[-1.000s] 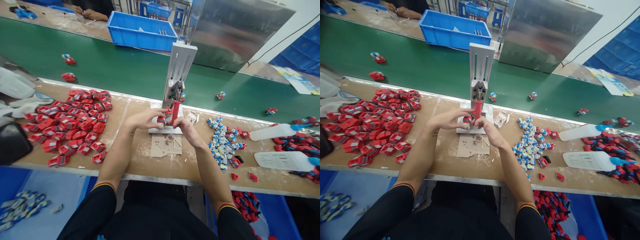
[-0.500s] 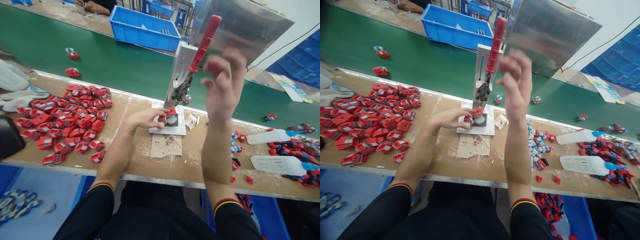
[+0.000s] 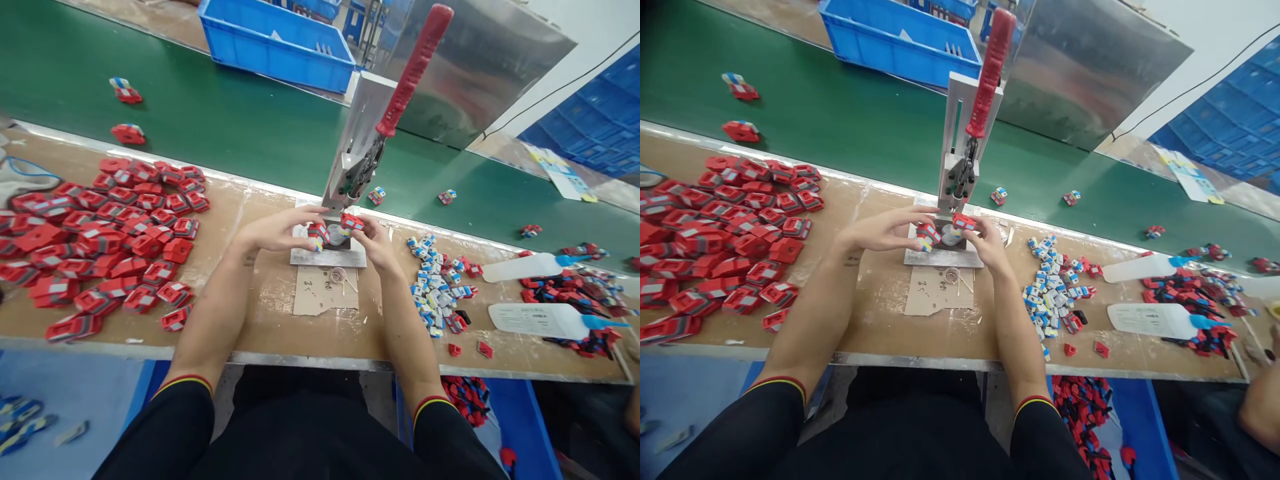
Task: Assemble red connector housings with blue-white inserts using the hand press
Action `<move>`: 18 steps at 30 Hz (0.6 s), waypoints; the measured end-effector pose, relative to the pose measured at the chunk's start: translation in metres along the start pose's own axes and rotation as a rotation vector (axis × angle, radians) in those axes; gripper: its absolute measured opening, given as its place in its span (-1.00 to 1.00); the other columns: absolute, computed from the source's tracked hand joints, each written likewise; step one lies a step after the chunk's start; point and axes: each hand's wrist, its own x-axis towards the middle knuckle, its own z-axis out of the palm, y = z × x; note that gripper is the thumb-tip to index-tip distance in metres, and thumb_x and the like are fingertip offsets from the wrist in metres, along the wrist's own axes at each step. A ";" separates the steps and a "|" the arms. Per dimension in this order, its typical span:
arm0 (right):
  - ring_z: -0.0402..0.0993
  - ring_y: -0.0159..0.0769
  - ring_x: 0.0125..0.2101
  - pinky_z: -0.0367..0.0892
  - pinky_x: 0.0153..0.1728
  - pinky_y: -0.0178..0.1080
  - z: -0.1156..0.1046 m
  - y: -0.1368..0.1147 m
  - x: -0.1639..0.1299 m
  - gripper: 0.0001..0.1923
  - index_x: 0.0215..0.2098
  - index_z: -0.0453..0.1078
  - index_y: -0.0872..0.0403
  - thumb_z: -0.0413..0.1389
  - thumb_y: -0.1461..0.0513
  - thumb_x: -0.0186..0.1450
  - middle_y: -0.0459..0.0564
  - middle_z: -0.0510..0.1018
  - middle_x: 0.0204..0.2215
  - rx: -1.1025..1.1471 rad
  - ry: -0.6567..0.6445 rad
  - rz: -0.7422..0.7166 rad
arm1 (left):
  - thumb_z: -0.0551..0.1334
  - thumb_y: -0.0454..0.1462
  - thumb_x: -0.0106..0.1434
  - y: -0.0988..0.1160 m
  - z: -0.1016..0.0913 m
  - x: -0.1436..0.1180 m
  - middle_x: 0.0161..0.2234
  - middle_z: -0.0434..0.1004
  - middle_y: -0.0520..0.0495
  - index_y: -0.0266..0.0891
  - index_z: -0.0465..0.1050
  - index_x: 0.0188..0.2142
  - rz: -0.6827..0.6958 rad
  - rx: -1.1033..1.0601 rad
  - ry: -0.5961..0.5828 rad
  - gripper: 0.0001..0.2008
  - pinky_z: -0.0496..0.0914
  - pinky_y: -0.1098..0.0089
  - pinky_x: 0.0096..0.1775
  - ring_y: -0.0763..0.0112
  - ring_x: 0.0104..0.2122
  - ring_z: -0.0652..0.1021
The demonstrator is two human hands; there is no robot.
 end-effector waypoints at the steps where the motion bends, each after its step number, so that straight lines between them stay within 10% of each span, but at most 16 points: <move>1: 0.62 -0.11 -0.06 0.49 0.06 0.02 -0.005 -0.001 -0.009 -0.52 -0.02 0.49 -0.03 0.38 -0.04 0.18 0.06 0.69 -0.06 0.083 0.013 0.027 | 0.47 0.01 0.21 -0.001 -0.002 -0.002 0.29 0.50 -0.26 -0.12 0.65 0.00 -0.006 -0.023 0.031 -0.57 0.51 0.05 0.19 0.04 0.17 0.59; 11: 0.38 -0.23 -0.44 0.34 -0.41 -0.13 -0.022 -0.015 -0.065 -0.34 -0.10 0.50 -0.08 0.28 -0.33 0.07 -0.06 0.49 -0.45 0.466 0.056 0.079 | 0.60 -0.09 0.07 -0.021 0.005 -0.001 -0.12 0.70 -0.18 -0.11 0.64 0.03 0.006 -0.445 0.196 -0.47 0.70 0.31 -0.26 0.19 -0.23 0.72; 18: -0.13 -0.39 -0.62 -0.01 -0.61 -0.25 -0.025 -0.009 -0.074 -0.49 -0.06 0.51 -0.14 0.16 -0.26 0.24 -0.19 0.26 -0.52 0.676 0.077 0.041 | 0.60 -0.04 0.06 -0.018 0.023 0.007 -0.10 0.70 -0.21 -0.13 0.61 0.01 -0.015 -0.599 0.352 -0.44 0.72 0.17 -0.16 0.10 -0.14 0.72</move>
